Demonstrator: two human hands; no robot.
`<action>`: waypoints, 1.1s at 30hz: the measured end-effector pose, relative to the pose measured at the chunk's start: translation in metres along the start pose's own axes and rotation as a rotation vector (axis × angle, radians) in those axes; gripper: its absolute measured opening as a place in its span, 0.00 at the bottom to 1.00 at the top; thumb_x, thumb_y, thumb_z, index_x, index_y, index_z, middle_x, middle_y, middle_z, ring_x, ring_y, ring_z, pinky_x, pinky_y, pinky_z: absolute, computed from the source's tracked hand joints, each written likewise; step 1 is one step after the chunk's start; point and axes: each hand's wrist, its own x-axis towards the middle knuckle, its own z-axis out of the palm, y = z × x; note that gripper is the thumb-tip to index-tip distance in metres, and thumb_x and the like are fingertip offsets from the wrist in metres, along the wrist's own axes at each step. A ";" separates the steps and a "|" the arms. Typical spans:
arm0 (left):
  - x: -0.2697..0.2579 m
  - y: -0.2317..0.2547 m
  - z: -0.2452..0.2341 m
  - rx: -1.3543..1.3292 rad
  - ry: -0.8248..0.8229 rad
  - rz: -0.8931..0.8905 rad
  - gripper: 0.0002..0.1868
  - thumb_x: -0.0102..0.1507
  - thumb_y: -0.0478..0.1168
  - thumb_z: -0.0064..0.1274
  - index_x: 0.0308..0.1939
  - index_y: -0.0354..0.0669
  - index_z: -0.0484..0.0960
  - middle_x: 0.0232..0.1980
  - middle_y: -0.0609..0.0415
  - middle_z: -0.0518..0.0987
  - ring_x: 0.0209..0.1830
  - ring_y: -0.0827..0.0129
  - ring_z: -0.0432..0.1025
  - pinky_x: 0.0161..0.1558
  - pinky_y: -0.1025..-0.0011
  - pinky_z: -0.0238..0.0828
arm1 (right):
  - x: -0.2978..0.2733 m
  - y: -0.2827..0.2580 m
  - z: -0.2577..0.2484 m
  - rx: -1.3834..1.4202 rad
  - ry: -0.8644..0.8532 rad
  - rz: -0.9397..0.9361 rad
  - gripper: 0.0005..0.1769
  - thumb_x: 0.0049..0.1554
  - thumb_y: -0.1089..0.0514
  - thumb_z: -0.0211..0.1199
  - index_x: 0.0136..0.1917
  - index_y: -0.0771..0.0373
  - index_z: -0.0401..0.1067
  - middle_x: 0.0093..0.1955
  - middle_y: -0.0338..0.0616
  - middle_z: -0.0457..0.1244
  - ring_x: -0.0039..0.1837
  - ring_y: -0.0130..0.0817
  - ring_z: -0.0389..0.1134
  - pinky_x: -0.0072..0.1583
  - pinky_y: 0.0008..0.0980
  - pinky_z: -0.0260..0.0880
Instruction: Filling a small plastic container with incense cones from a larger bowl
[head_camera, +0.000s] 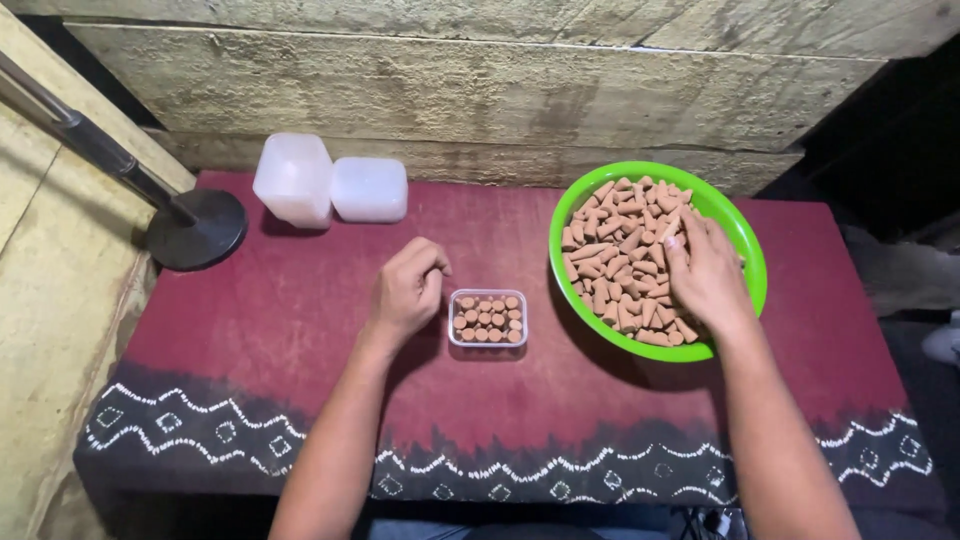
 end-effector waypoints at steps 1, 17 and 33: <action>0.005 0.007 0.009 0.001 -0.004 -0.002 0.11 0.59 0.33 0.45 0.30 0.57 0.78 0.33 0.61 0.76 0.33 0.61 0.75 0.37 0.68 0.74 | -0.003 -0.006 -0.004 0.002 -0.003 0.003 0.30 0.70 0.51 0.49 0.77 0.74 0.62 0.70 0.83 0.56 0.74 0.79 0.55 0.73 0.70 0.51; 0.054 0.154 0.170 0.148 -0.597 0.680 0.23 0.69 0.59 0.40 0.65 0.62 0.73 0.72 0.49 0.68 0.77 0.48 0.59 0.69 0.47 0.62 | -0.008 0.126 0.023 0.315 0.492 -0.108 0.09 0.63 0.69 0.64 0.57 0.64 0.75 0.57 0.53 0.65 0.59 0.53 0.69 0.55 0.43 0.74; 0.123 0.075 0.213 0.019 -0.407 0.451 0.16 0.65 0.51 0.54 0.56 0.59 0.80 0.65 0.53 0.72 0.66 0.50 0.70 0.56 0.50 0.74 | -0.016 0.027 0.007 0.100 0.047 -0.180 0.23 0.64 0.63 0.53 0.69 0.78 0.67 0.71 0.80 0.57 0.73 0.79 0.56 0.72 0.68 0.55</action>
